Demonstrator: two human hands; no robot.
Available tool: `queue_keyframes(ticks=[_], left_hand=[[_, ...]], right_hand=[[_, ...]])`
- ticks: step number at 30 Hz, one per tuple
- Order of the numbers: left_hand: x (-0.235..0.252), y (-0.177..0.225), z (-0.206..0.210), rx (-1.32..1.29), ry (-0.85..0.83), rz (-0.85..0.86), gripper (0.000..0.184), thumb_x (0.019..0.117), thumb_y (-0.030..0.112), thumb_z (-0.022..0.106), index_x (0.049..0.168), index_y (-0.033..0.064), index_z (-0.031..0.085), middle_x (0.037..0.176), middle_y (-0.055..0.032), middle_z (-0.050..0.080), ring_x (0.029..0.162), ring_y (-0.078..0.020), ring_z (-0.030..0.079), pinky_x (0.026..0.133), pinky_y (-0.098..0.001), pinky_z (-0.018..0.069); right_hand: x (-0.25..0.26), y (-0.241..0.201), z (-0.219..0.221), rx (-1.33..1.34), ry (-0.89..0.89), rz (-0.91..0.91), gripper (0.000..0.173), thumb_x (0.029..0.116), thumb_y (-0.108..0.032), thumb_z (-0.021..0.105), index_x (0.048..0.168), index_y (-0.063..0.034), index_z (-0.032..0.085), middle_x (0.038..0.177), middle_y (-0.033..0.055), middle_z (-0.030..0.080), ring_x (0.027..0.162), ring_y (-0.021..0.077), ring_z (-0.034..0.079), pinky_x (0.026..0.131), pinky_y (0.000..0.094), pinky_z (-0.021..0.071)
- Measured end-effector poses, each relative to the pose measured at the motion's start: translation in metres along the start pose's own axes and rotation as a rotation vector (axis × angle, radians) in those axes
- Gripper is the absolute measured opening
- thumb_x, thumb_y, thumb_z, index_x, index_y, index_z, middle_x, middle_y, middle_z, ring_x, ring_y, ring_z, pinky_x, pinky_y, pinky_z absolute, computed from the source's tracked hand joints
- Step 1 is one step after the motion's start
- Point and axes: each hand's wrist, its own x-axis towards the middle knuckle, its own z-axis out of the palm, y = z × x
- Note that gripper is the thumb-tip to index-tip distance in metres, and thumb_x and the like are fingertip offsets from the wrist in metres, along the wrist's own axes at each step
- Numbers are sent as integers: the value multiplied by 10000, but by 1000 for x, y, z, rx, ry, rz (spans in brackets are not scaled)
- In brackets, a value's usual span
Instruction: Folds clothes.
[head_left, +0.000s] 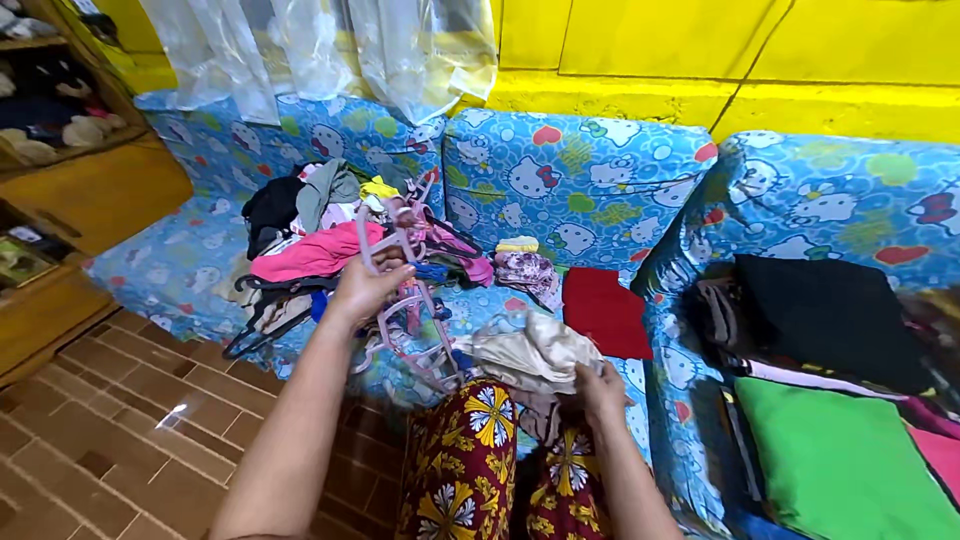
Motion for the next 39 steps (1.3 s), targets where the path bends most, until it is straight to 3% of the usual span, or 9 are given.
queue_keyframes(ticks=[6,11,12,14,18,23,30,35,39], left_hand=[[-10,-38,-50,-305,50,-18,184,1011,-10,510,1095,84,644,693,84,613,430,62,363,401,-98,316],[-36,-49,-91,135,45,-105,221,935,-24,645,1148,35,652,860,20,687,617,11,535,567,-169,469],[-45,-54,-100,264,-10,-163,296,930,-5,680,1223,-5,638,1011,-62,701,823,-74,627,765,-284,542],[-63,-80,-109,447,-126,-310,365,943,69,708,1288,-23,630,1162,-182,678,1018,-242,661,931,-465,534],[-113,-162,-111,853,-523,-703,381,957,206,724,1236,-44,656,1183,-297,656,1124,-447,631,1012,-632,455],[-230,-267,-91,1040,-953,-1063,485,851,235,804,1158,-108,651,1224,-322,625,1179,-484,591,958,-685,457],[-363,-305,-57,762,-683,-1420,517,999,309,631,1353,-63,577,1388,-286,574,1342,-428,521,1115,-601,400],[-353,-321,-49,807,-932,-1059,483,928,203,719,1276,-116,617,1274,-364,610,1225,-534,573,1031,-678,431],[-262,-303,-24,802,-862,-818,488,1049,211,564,1466,-27,475,1466,-272,511,1354,-447,499,1125,-595,385]], right_hand=[[15,17,-9,258,217,189,374,951,11,606,1310,57,515,1069,193,611,855,214,619,759,402,550],[19,21,-15,363,242,226,397,962,-11,592,1339,22,472,1052,160,592,841,197,627,727,393,569],[18,21,-15,351,227,227,393,958,-13,601,1329,16,475,1028,149,591,817,188,626,706,385,567],[16,22,-14,297,193,209,357,946,-6,621,1280,15,496,977,132,592,765,170,619,667,368,562],[11,24,-13,176,115,121,349,922,-6,657,1239,24,515,953,107,597,746,138,619,670,338,564],[-3,17,-13,99,31,68,359,936,-11,635,1260,5,480,918,25,563,705,57,592,670,270,562],[-2,20,-13,98,10,25,359,922,-31,633,1240,-34,466,881,-19,565,693,37,599,650,261,565],[-2,13,-11,86,56,6,266,976,-81,611,1199,7,495,902,20,565,724,52,603,685,267,566],[1,18,-10,73,94,-45,216,1008,-129,589,1149,30,555,902,54,587,752,76,611,716,289,563]])
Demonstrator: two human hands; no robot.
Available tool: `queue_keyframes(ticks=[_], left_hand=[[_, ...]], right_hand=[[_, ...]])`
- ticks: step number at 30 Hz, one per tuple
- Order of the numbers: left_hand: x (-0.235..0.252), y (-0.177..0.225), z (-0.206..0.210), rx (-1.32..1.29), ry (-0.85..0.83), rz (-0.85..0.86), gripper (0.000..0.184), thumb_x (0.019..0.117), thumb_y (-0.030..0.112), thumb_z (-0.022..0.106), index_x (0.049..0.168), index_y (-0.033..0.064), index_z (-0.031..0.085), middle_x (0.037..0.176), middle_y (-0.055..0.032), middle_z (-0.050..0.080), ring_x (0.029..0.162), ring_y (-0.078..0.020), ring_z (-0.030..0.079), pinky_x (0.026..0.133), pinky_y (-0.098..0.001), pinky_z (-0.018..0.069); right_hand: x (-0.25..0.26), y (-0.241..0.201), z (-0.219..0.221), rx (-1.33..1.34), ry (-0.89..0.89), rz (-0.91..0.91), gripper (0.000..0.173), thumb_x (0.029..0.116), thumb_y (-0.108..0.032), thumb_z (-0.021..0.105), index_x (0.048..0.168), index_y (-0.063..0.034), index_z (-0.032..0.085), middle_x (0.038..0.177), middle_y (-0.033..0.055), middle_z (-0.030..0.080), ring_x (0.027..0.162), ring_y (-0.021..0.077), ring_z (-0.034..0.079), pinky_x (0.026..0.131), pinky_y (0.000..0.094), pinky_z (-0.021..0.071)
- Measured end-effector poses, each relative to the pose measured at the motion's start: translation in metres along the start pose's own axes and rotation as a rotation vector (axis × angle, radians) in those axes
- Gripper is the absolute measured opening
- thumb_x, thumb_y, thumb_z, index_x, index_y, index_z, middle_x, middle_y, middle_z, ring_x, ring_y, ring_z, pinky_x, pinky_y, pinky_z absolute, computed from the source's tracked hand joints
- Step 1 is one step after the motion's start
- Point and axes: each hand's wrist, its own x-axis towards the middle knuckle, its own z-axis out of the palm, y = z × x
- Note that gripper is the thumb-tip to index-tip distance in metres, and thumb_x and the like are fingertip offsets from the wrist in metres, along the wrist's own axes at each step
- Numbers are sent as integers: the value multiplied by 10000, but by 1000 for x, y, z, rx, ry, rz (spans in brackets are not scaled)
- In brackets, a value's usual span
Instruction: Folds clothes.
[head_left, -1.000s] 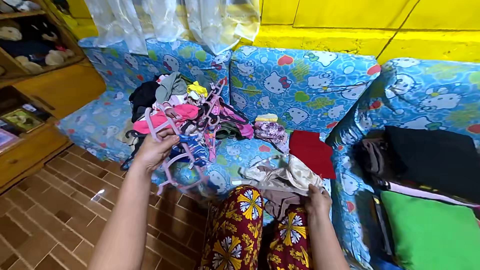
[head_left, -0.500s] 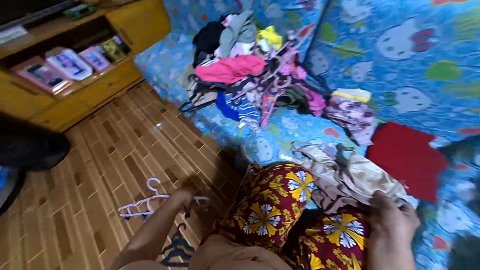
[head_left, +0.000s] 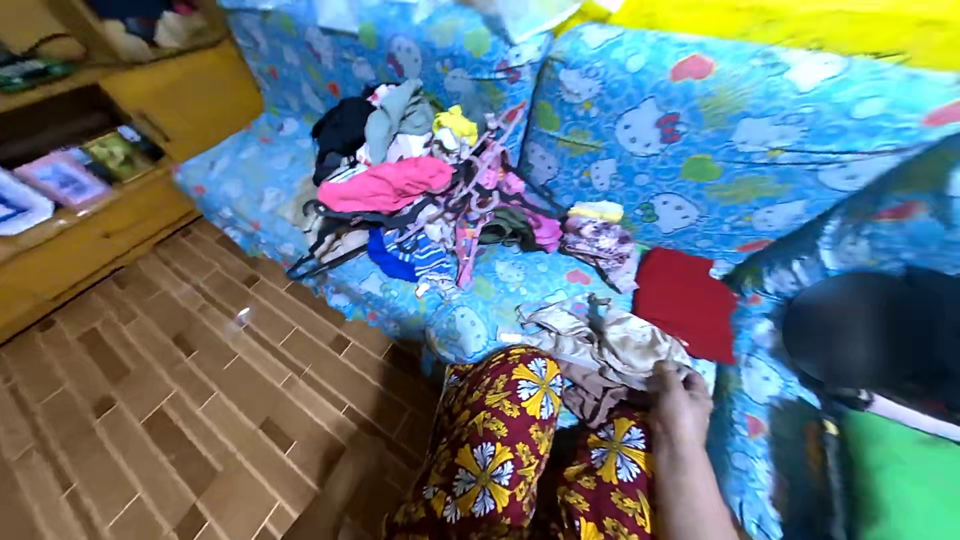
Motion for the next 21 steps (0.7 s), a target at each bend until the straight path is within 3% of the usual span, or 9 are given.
queue_keyframes(ticks=[1,2,6,9,12,15,17,19,21], left_hand=[[15,15,-17,36,160,101,454,1025,207,590,1413,-24,544,1402,-282,569,1287,-462,561,1068,-620,451],[26,40,-43,34,255,181,445,1010,193,605,1398,-22,565,1385,-290,577,1276,-471,565,1061,-629,454],[-7,164,-137,-70,523,566,433,1012,165,602,1397,-31,573,1423,-258,565,1369,-411,504,1177,-549,352],[-48,238,-166,-183,673,943,430,987,163,612,1370,-33,597,1441,-257,546,1373,-391,501,1160,-521,387],[-79,297,-177,-294,762,1191,439,950,164,662,1351,-11,618,1484,-271,487,1385,-407,472,1141,-531,408],[-97,336,-184,-324,873,1290,432,920,244,686,1281,7,658,1483,-291,467,1383,-474,434,1125,-632,351],[-106,350,-189,-317,903,1298,418,900,270,709,1215,-2,673,1443,-269,518,1371,-463,454,1123,-658,330],[-112,358,-193,-359,847,1329,379,893,218,722,1168,-36,664,1305,-207,641,1293,-363,557,1125,-586,363],[-115,361,-190,-427,809,1336,310,892,177,726,1093,-50,658,1127,-170,701,1121,-255,654,1027,-440,493]], right_hand=[[1,0,0,-2,-1,-11,210,1019,-128,571,1144,40,564,917,68,593,775,86,613,736,298,561],[1,-2,1,1,-6,-29,194,1029,-120,548,1126,46,571,922,70,595,791,85,612,757,299,559],[-8,-31,5,110,-76,-132,165,1035,-82,494,1097,46,578,901,34,624,796,55,630,763,275,571],[-20,-69,5,184,-156,-245,124,1010,-72,499,1045,3,591,866,-18,655,780,35,655,751,265,589],[-30,-106,3,227,-261,-364,114,987,-65,514,1024,-29,616,882,-52,686,799,18,671,768,245,594],[-39,-130,-1,253,-354,-450,118,970,-29,525,994,-43,640,883,-62,696,800,11,673,761,219,589],[-42,-138,-4,245,-405,-481,122,965,-19,534,1002,-26,650,903,-44,700,819,17,674,776,223,587],[-43,-143,-6,245,-421,-505,127,964,-18,538,1012,-19,655,912,-39,702,833,14,673,791,219,583],[-44,-142,-7,281,-394,-507,122,963,-6,537,1018,-13,646,922,-24,702,842,26,677,793,221,585]])
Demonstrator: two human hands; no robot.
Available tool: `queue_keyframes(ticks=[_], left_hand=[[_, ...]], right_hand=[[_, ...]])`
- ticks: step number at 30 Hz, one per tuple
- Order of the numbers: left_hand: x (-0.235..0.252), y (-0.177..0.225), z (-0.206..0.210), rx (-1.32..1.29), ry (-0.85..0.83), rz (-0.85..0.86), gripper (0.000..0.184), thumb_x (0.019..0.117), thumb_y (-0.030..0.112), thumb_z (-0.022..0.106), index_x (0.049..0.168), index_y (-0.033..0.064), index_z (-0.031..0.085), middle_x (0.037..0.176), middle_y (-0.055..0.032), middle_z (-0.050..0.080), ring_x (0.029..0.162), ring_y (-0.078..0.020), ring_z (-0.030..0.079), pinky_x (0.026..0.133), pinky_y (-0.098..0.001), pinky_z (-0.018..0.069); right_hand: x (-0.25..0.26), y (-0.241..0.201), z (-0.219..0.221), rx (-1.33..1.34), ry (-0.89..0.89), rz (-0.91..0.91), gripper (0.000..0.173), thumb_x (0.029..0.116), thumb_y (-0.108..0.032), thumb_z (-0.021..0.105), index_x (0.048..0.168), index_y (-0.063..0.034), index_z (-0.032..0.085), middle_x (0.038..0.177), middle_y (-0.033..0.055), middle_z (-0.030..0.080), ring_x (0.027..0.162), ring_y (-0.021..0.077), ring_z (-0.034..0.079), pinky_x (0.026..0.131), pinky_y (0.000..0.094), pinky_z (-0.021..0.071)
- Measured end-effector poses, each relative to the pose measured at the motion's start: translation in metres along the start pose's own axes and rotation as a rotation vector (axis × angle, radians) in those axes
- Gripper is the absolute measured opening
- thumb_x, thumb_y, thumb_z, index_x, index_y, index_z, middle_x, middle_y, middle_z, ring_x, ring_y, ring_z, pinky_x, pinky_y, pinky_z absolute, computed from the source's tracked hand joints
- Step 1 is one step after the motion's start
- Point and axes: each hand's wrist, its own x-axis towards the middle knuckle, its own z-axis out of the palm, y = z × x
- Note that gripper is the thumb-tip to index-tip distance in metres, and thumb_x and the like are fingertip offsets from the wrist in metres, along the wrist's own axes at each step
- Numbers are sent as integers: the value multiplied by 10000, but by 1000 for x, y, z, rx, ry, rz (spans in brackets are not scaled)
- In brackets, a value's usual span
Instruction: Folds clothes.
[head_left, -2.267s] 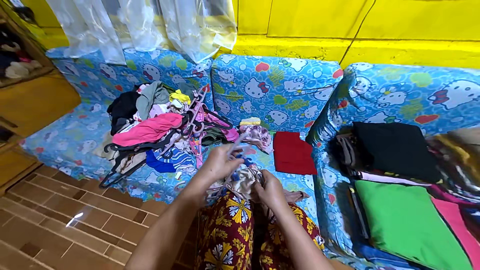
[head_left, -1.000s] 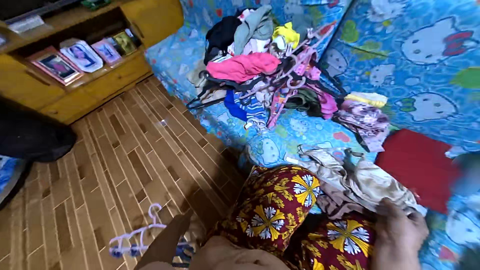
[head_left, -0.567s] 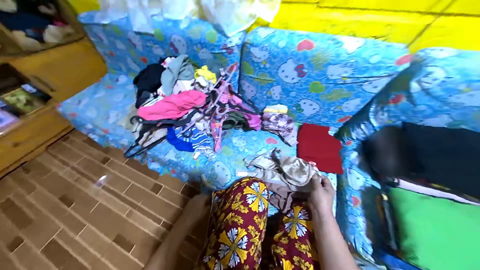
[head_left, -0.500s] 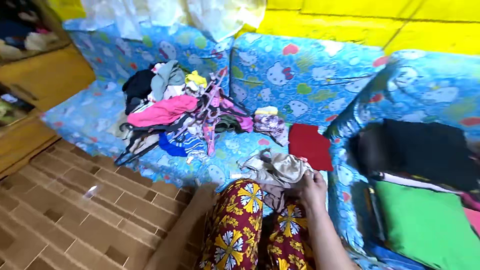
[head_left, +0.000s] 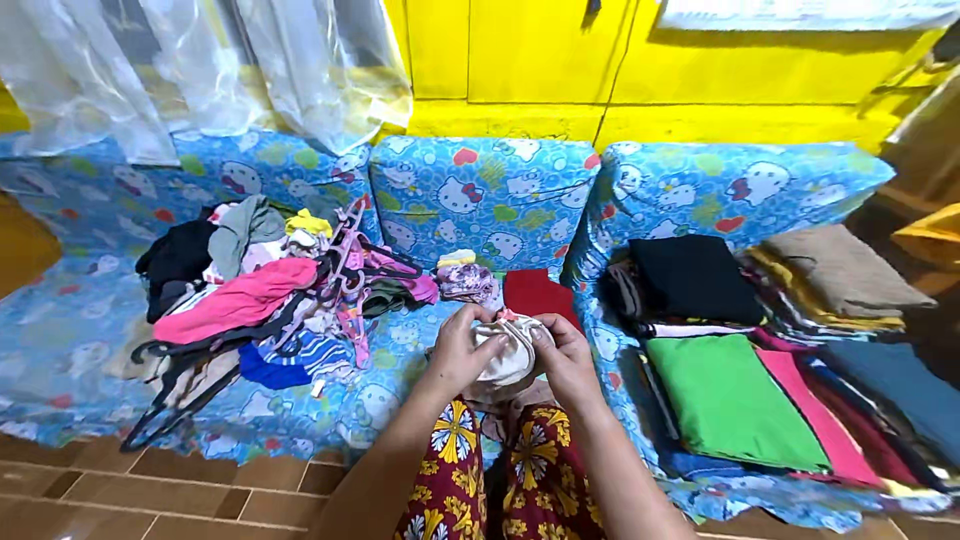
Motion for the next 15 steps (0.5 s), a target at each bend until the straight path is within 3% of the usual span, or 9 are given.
queue_keyframes(ticks=[3,4,6,8,11,13,15], left_hand=[[-8,8,0,-34,-20,-127,239,934,149,682,1028,-67,647,947,-147,658,856,-170,629,807,-327,527],[-11,10,-1,-82,-56,-175,215,959,135,650,1040,-64,656,947,-127,660,831,-130,624,788,-298,530],[-16,12,-4,-220,-158,-273,195,1006,95,575,1093,-53,669,990,-74,679,836,-49,629,793,-239,535],[-19,11,-7,-332,-262,-323,207,1018,58,541,1126,-60,671,1045,-63,686,917,-25,635,870,-227,533],[-25,4,-9,-356,-383,-281,219,998,48,546,1141,-69,664,1070,-68,681,952,-13,632,898,-221,534],[-28,1,-12,-279,-443,-184,226,985,68,548,1104,-72,679,1033,-80,687,918,-17,627,867,-215,528],[-29,2,-18,-178,-517,-33,225,979,75,562,1039,-95,697,977,-133,701,893,-67,637,858,-244,522]], right_hand=[[-5,4,-2,-5,57,-36,118,949,7,539,1023,-13,630,927,-24,692,840,22,672,783,212,581],[-8,7,-4,-19,57,-52,124,939,10,542,1021,-16,631,928,-29,694,841,17,670,782,209,579],[-15,15,-7,-63,35,-85,135,935,9,552,1038,-3,639,952,-24,703,865,12,673,801,207,578],[-25,23,-10,-97,15,-118,162,910,19,553,1038,11,652,1005,4,721,916,23,683,836,216,581],[-41,33,-13,-118,-77,-164,175,882,30,558,1020,10,663,1121,44,712,1029,49,675,896,227,570],[-49,37,-19,-104,-178,-168,129,899,-53,626,1013,-35,684,1180,40,697,1085,63,663,916,242,569],[-50,37,-29,-136,-251,-170,202,908,-253,714,1018,-83,713,1233,38,688,1168,77,633,961,260,552]])
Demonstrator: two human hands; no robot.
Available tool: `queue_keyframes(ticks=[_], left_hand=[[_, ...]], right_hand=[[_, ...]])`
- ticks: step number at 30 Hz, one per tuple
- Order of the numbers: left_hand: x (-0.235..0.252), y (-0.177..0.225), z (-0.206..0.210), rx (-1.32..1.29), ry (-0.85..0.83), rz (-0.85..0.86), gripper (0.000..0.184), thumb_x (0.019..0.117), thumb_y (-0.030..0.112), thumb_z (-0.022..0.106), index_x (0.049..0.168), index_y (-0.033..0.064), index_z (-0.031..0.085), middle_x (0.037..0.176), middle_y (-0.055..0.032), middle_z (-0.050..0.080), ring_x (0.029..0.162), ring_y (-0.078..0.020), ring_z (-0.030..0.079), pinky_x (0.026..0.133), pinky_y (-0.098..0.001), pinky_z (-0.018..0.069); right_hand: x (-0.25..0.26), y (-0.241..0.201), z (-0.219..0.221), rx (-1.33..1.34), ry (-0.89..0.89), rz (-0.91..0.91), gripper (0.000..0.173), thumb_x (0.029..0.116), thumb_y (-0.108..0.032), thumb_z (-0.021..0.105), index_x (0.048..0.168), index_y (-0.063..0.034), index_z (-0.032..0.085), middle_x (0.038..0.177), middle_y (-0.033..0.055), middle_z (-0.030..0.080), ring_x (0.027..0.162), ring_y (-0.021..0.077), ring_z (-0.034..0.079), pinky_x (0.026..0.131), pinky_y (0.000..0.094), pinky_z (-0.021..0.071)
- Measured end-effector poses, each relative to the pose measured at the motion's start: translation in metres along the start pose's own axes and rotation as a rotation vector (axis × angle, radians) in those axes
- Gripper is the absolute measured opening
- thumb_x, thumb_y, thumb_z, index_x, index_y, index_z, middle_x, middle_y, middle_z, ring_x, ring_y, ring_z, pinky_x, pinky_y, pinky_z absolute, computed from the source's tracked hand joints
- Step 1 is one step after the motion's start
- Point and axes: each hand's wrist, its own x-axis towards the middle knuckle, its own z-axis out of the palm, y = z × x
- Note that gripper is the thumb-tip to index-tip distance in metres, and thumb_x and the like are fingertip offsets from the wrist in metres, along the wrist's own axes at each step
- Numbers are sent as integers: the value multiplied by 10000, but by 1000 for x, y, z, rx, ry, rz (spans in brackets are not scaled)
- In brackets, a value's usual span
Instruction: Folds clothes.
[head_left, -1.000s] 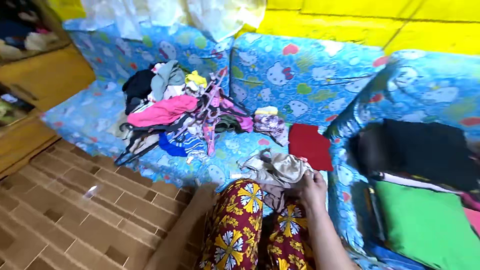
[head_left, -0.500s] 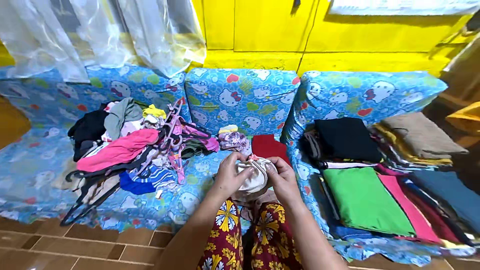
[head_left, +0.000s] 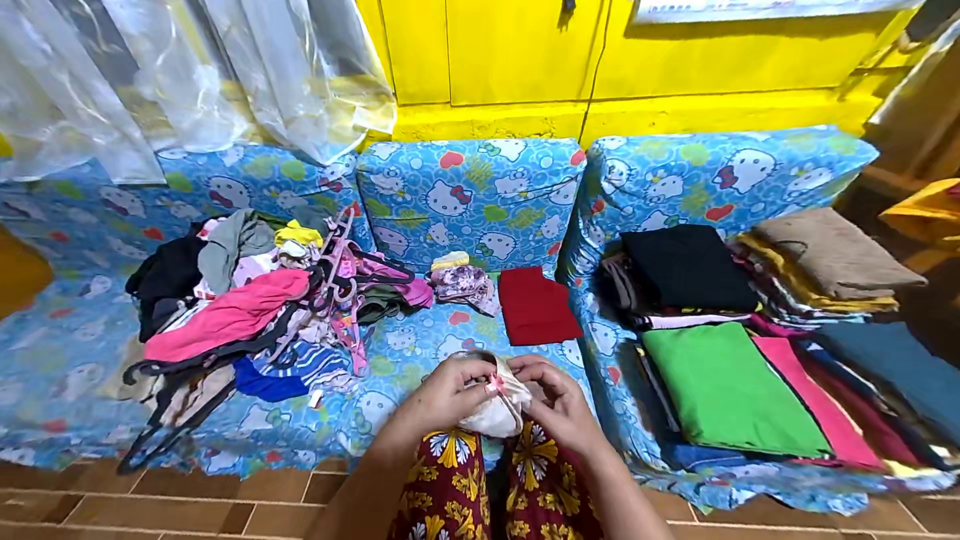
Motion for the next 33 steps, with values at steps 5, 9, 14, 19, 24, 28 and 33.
queue_keyframes(ticks=[5,9,14,19,24,28,33], left_hand=[[-3,9,-7,224,-124,295,164,927,13,580,863,-71,705,827,-164,695,816,-212,672,810,-342,538],[-8,19,-8,391,-176,366,145,909,14,590,836,-22,710,795,-139,694,787,-253,692,766,-407,557],[-19,14,-5,537,-132,278,121,908,42,640,852,-11,733,832,-129,726,831,-281,723,772,-462,579],[-31,-12,5,646,25,369,189,945,175,636,824,56,720,779,-67,705,784,-224,710,767,-412,577],[-36,-23,18,785,205,452,241,978,190,572,808,104,720,762,-25,699,751,-190,683,766,-352,546],[-40,-36,25,849,347,426,211,992,174,572,844,124,714,820,-23,715,835,-198,690,867,-387,529],[-64,-54,53,714,552,139,314,980,308,589,800,80,709,807,-75,699,801,-245,694,754,-420,574]], right_hand=[[5,-18,-11,-40,-261,-89,622,983,-607,534,1348,-116,644,1516,115,519,1425,177,456,1161,372,412],[8,-21,-11,80,-479,-137,822,934,-727,487,1412,-65,576,1565,197,445,1508,279,343,1237,469,290],[3,-19,-10,-85,-467,-97,409,942,-472,653,818,-83,624,1184,111,714,1339,234,547,1175,440,362],[-10,-25,-4,-404,-387,-147,341,885,-399,728,1016,-92,659,975,61,705,1083,207,651,1118,482,394],[-23,-27,10,-752,-226,-259,422,869,-529,706,1009,-132,683,873,24,700,933,222,676,1061,506,437],[-27,-21,8,-765,-216,-237,400,974,-489,597,855,-119,693,785,22,687,855,204,678,1001,480,467],[-38,-16,13,-709,-149,-160,326,1022,-330,551,876,-85,708,796,40,694,836,175,692,1048,439,468]])
